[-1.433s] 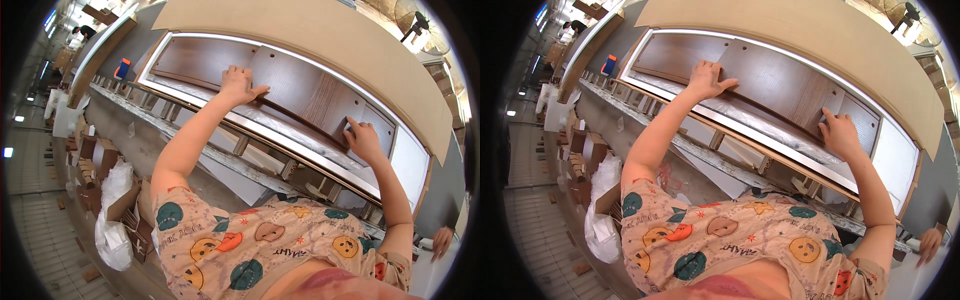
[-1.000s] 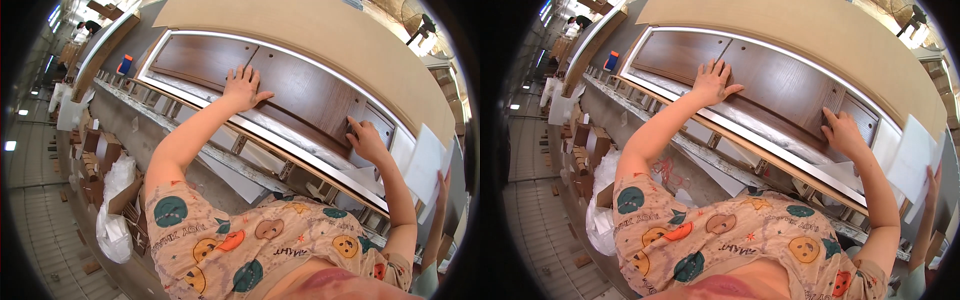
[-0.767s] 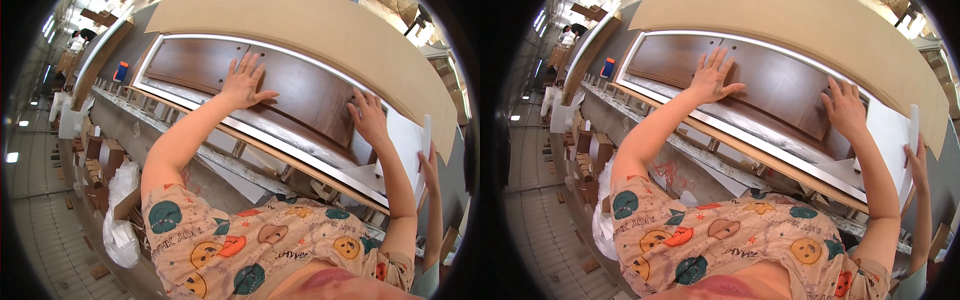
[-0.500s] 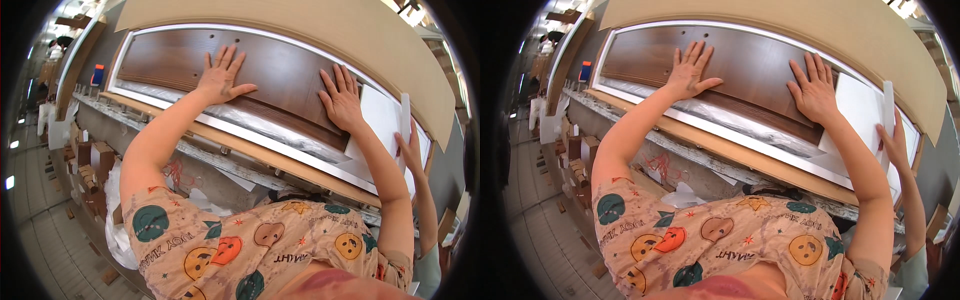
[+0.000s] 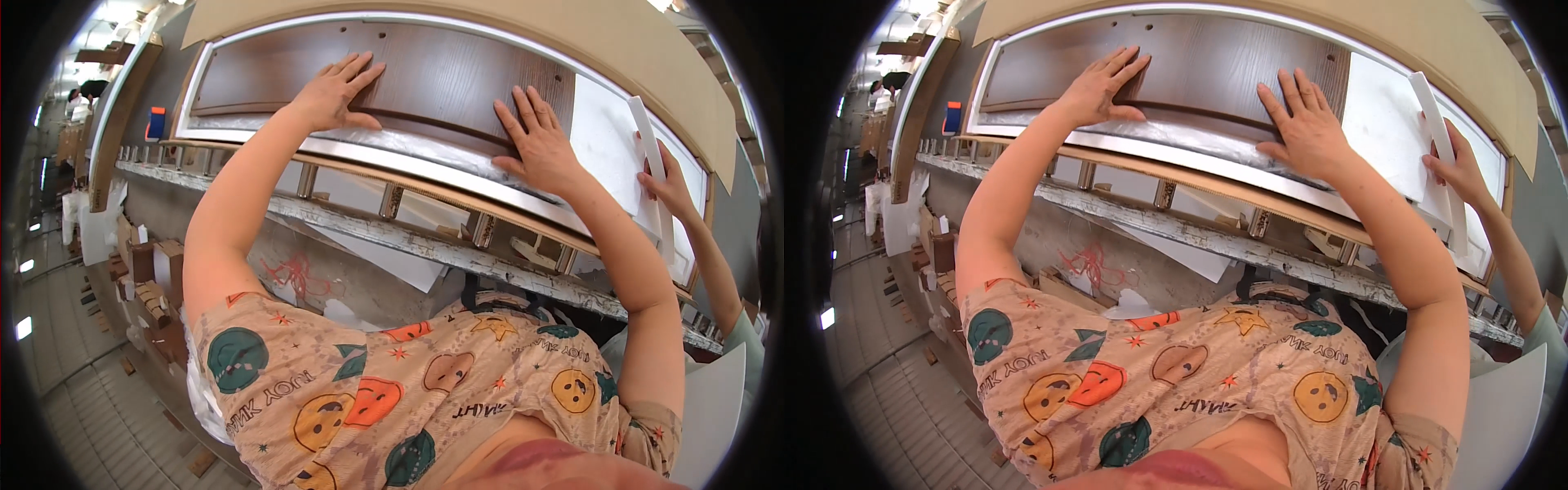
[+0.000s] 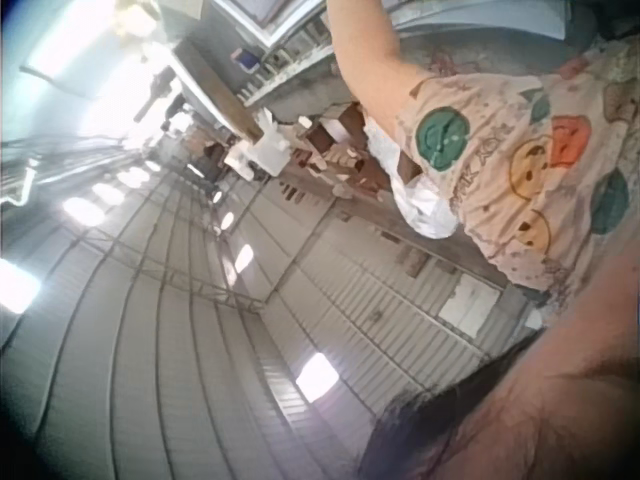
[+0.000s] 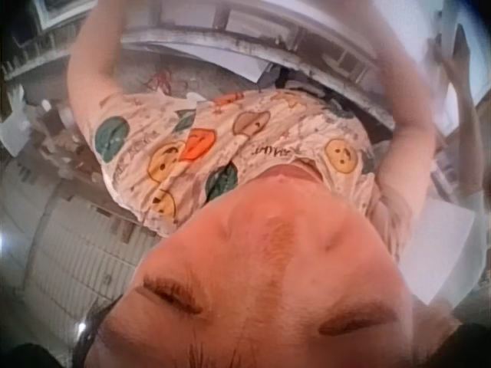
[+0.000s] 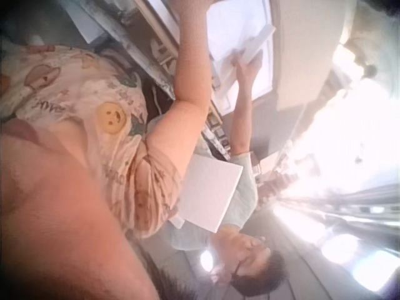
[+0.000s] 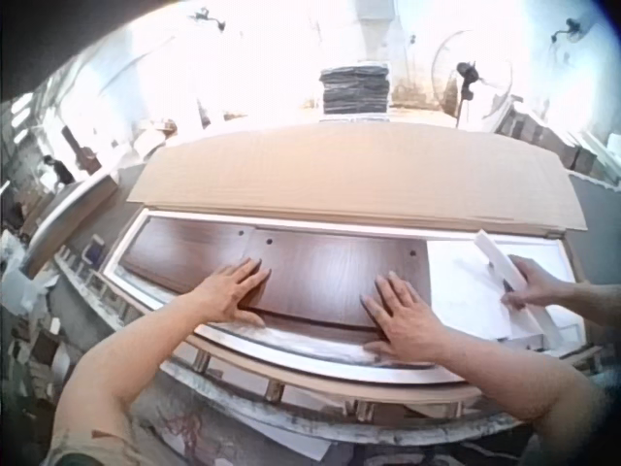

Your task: The person packs flat furniture panels and protective foam into a cardboard box and seals it using a tape dispenser.

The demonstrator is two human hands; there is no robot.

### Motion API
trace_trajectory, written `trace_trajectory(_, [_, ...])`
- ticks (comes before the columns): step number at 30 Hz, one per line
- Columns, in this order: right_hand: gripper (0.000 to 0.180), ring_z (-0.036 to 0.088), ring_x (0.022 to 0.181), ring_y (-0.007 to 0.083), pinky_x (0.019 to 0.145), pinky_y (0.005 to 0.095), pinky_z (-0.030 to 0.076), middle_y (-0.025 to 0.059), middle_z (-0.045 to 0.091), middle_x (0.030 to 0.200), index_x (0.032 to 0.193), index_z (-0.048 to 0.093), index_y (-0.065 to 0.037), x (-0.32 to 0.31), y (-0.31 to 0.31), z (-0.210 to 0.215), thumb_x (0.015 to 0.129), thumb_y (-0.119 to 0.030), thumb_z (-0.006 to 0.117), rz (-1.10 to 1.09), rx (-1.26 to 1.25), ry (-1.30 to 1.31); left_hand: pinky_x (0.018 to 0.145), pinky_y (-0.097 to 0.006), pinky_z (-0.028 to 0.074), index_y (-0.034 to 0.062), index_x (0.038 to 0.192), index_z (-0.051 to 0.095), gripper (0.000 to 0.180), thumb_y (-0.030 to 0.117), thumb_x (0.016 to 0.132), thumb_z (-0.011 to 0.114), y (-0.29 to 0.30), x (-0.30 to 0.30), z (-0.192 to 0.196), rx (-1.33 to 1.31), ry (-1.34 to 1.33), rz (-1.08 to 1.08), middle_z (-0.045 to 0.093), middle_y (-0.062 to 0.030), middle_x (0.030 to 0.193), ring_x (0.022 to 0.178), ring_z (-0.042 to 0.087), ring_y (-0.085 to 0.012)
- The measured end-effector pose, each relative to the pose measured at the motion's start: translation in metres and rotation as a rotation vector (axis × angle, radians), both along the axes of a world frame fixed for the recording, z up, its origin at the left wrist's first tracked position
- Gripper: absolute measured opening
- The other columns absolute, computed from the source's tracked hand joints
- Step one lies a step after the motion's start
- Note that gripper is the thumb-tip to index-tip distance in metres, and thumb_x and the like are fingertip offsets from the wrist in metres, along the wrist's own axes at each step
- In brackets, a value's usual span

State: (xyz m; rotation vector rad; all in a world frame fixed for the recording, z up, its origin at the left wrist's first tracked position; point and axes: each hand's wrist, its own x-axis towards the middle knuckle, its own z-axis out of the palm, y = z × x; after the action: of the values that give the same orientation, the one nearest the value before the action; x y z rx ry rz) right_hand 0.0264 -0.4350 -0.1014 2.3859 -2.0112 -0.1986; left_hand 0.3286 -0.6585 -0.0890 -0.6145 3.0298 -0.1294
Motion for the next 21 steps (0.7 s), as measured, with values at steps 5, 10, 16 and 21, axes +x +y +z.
trace_trajectory(5, [0.073, 0.008, 0.141, 0.0365, 0.114, 0.0434, 0.01, 0.0211, 0.015, 0.151, 0.147, 0.02, -0.019, 0.008, -0.02, 0.002, 0.09, -0.063, 0.034, 0.001, -0.004, -0.005, 0.108, -0.044, 0.03, 0.023, 0.146, 0.023, 0.099, 0.064, 0.067, 0.068, 0.002, 0.003, 0.005, -0.002, -0.067, 0.133, 0.024, -0.0143, 0.149, 0.135, 0.027, -0.0349])
trace_trajectory(10, [0.061, 0.013, 0.141, 0.0345, 0.114, 0.0419, 0.013, 0.019, 0.018, 0.151, 0.146, 0.022, -0.024, 0.014, -0.037, -0.019, 0.095, -0.056, 0.029, 0.0, -0.068, -0.024, 0.098, -0.038, 0.041, 0.0166, 0.133, 0.046, 0.078, 0.054, 0.07, 0.072, 0.038, -0.001, 0.031, 0.283, 0.063, 0.542, 0.046, -0.018, 0.134, 0.122, 0.046, -0.0338])
trace_trajectory(16, [0.061, 0.02, 0.138, 0.0368, 0.112, 0.0428, 0.018, 0.0195, 0.023, 0.149, 0.145, 0.027, -0.022, 0.022, -0.046, 0.009, 0.093, -0.053, 0.036, -0.069, 0.034, -0.01, 0.075, -0.038, 0.049, 0.0008, 0.097, 0.066, 0.027, 0.024, 0.083, 0.067, 0.236, 0.063, 0.018, 0.088, 1.314, 0.798, 0.066, -0.0175, 0.093, 0.087, 0.064, -0.0327])
trace_trajectory(21, [0.061, 0.027, 0.135, 0.0392, 0.11, 0.0447, 0.022, 0.0214, 0.031, 0.145, 0.141, 0.035, -0.012, 0.044, -0.037, 0.032, 0.092, -0.048, 0.044, -0.049, -0.024, -0.182, 0.074, -0.034, 0.05, 0.0039, 0.094, 0.068, 0.029, 0.03, 0.086, 0.061, 0.43, 0.151, -0.111, 0.453, 0.904, 1.393, 0.068, -0.0148, 0.085, 0.08, 0.066, -0.0299])
